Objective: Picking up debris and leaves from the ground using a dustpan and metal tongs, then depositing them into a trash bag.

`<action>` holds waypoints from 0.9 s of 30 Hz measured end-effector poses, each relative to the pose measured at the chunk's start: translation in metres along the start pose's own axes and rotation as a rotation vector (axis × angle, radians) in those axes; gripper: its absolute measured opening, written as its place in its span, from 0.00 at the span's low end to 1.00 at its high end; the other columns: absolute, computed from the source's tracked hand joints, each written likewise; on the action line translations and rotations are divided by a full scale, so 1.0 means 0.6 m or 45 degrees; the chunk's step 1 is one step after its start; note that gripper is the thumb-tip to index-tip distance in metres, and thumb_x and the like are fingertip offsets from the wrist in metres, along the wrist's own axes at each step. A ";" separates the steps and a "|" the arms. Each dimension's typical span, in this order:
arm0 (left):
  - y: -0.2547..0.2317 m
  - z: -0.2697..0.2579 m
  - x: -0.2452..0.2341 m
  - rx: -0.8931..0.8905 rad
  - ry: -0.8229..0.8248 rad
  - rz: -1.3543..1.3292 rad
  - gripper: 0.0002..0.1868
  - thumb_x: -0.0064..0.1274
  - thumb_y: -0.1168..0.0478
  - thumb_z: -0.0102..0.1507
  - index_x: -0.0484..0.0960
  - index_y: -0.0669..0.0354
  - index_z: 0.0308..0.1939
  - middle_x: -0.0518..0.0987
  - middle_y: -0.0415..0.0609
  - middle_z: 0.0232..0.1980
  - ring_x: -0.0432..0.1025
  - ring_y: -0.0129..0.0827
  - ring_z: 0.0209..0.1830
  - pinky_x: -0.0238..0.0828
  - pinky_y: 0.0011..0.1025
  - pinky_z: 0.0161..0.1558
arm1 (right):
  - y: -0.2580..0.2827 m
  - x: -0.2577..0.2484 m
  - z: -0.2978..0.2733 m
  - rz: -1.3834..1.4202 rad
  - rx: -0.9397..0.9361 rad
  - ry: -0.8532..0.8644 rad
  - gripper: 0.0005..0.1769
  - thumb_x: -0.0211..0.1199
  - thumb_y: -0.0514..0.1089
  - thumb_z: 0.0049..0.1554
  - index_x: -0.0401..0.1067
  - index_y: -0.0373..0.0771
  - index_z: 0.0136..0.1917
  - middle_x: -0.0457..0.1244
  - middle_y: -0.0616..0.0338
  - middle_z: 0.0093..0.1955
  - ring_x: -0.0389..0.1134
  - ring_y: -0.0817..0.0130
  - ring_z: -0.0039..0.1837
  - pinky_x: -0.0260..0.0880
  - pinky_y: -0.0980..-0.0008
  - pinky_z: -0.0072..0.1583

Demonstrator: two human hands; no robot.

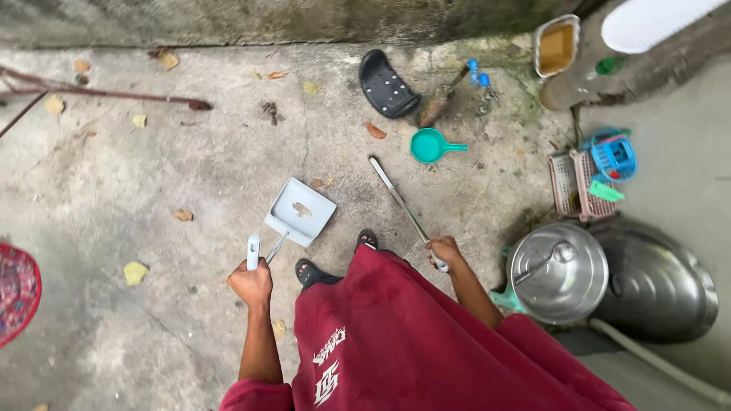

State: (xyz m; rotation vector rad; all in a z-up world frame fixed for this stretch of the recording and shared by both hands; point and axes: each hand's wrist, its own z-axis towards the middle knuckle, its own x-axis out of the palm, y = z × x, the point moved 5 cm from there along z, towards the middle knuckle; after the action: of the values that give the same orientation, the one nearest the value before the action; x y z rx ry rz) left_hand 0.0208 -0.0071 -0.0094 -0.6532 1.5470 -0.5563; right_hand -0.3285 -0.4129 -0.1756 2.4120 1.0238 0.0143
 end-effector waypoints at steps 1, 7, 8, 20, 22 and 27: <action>0.002 -0.004 -0.003 -0.013 -0.017 -0.017 0.12 0.55 0.64 0.54 0.79 0.73 0.23 0.71 0.63 0.18 0.67 0.45 0.16 0.65 0.44 0.29 | 0.009 -0.001 0.010 -0.028 -0.021 0.070 0.11 0.57 0.35 0.58 0.74 0.25 0.52 0.63 0.51 0.31 0.61 0.66 0.25 0.57 0.64 0.26; 0.023 -0.045 -0.012 -0.151 -0.112 -0.085 0.13 0.54 0.63 0.55 0.78 0.73 0.22 0.70 0.62 0.17 0.67 0.43 0.16 0.65 0.42 0.29 | 0.161 0.014 0.126 -0.319 -0.393 0.078 0.19 0.59 0.34 0.53 0.71 0.37 0.60 0.66 0.56 0.31 0.63 0.67 0.26 0.62 0.64 0.27; 0.025 -0.052 -0.015 -0.175 -0.134 -0.081 0.13 0.54 0.63 0.55 0.78 0.73 0.22 0.70 0.62 0.17 0.67 0.43 0.16 0.65 0.42 0.29 | 0.191 0.034 0.129 -0.344 -0.395 0.100 0.19 0.59 0.34 0.53 0.71 0.37 0.60 0.66 0.56 0.31 0.63 0.67 0.26 0.62 0.64 0.27; 0.055 -0.085 0.011 -0.336 -0.200 -0.091 0.13 0.55 0.60 0.54 0.82 0.72 0.24 0.76 0.64 0.20 0.72 0.47 0.19 0.70 0.44 0.32 | 0.212 0.155 0.182 -0.600 -0.251 0.212 0.03 0.59 0.32 0.53 0.72 0.30 0.37 0.62 0.54 0.28 0.63 0.66 0.26 0.63 0.63 0.28; 0.065 -0.074 0.018 -0.318 -0.207 -0.045 0.14 0.55 0.60 0.55 0.81 0.72 0.24 0.75 0.66 0.21 0.73 0.51 0.20 0.70 0.45 0.33 | 0.236 0.150 0.099 -0.668 -0.204 0.304 0.05 0.61 0.35 0.53 0.74 0.33 0.44 0.62 0.56 0.29 0.61 0.68 0.26 0.61 0.66 0.27; 0.068 -0.046 0.007 -0.362 -0.172 -0.103 0.14 0.54 0.60 0.54 0.82 0.73 0.24 0.75 0.68 0.21 0.73 0.57 0.21 0.70 0.47 0.36 | 0.221 0.129 0.086 -0.720 -0.198 0.315 0.18 0.62 0.37 0.54 0.73 0.32 0.58 0.64 0.57 0.30 0.61 0.70 0.26 0.59 0.66 0.28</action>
State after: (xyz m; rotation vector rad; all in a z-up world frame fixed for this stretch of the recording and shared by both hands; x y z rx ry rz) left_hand -0.0098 0.0186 -0.0384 -0.9540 1.4896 -0.3464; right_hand -0.1743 -0.4614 -0.1732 1.9407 1.7171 0.1905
